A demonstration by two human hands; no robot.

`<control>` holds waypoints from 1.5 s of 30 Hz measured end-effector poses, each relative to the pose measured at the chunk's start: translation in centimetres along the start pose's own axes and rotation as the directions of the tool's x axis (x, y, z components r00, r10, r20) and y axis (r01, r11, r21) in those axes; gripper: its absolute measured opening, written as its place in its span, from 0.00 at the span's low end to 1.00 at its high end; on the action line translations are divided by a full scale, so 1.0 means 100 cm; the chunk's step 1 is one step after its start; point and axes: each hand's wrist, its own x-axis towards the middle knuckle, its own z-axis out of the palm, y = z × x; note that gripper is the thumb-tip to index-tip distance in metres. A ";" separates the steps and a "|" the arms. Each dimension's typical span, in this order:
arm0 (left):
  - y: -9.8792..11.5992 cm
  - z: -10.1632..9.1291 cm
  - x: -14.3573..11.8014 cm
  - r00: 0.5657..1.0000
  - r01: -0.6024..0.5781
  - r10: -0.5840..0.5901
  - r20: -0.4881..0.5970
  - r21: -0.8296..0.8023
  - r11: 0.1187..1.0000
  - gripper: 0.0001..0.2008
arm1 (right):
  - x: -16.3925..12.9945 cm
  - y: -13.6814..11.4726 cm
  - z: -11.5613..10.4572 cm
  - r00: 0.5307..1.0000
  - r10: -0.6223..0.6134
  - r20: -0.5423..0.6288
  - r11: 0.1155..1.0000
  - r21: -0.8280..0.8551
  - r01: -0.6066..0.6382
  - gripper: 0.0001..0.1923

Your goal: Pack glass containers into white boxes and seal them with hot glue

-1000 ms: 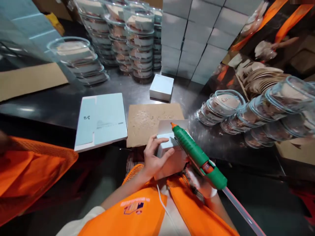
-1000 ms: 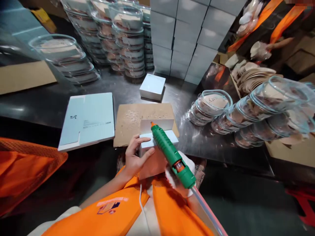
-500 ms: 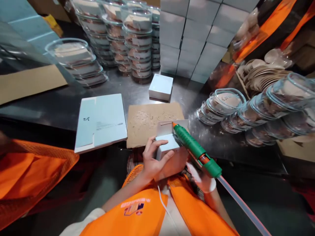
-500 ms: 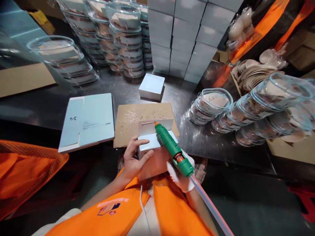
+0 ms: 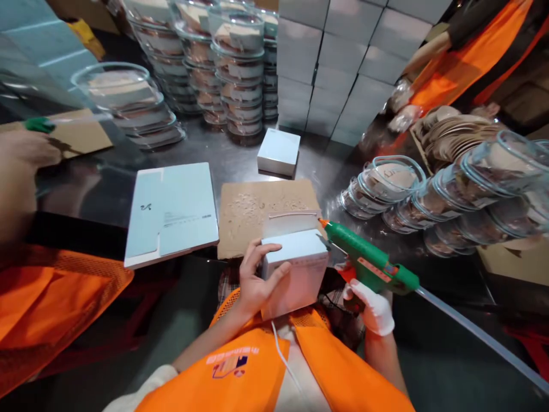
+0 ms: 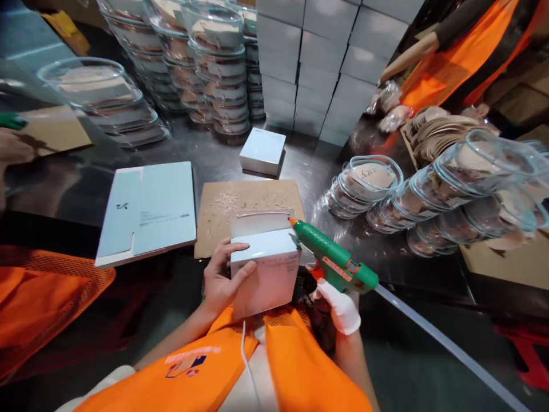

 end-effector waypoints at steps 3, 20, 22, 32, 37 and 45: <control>-0.003 -0.002 0.002 0.998 0.045 -0.046 -0.032 -0.029 0.999 0.15 | 0.020 -0.007 0.000 0.993 0.115 -0.032 0.990 0.091 -0.111 0.23; 0.005 0.000 0.011 0.995 0.051 -0.037 0.089 -0.162 0.985 0.21 | 0.073 -0.061 0.041 0.980 -0.135 0.143 0.979 -0.133 0.155 0.26; 0.003 0.003 0.009 0.994 0.045 -0.028 0.101 -0.175 0.983 0.22 | 0.074 -0.063 0.056 0.958 -0.053 0.282 0.997 0.073 0.034 0.32; -0.005 0.003 0.020 0.979 -0.054 0.124 0.161 -0.384 0.922 0.12 | 0.062 -0.061 0.032 0.658 -0.446 0.607 0.856 0.073 0.512 0.32; 0.005 0.001 0.017 0.972 -0.115 0.168 0.163 -0.296 0.948 0.07 | 0.063 -0.044 0.042 0.513 -0.615 0.598 0.704 0.123 0.700 0.15; 0.009 0.002 0.023 0.996 0.008 0.024 0.084 -0.361 0.932 0.08 | 0.048 -0.006 0.063 0.825 -0.528 0.200 0.839 0.272 0.471 0.20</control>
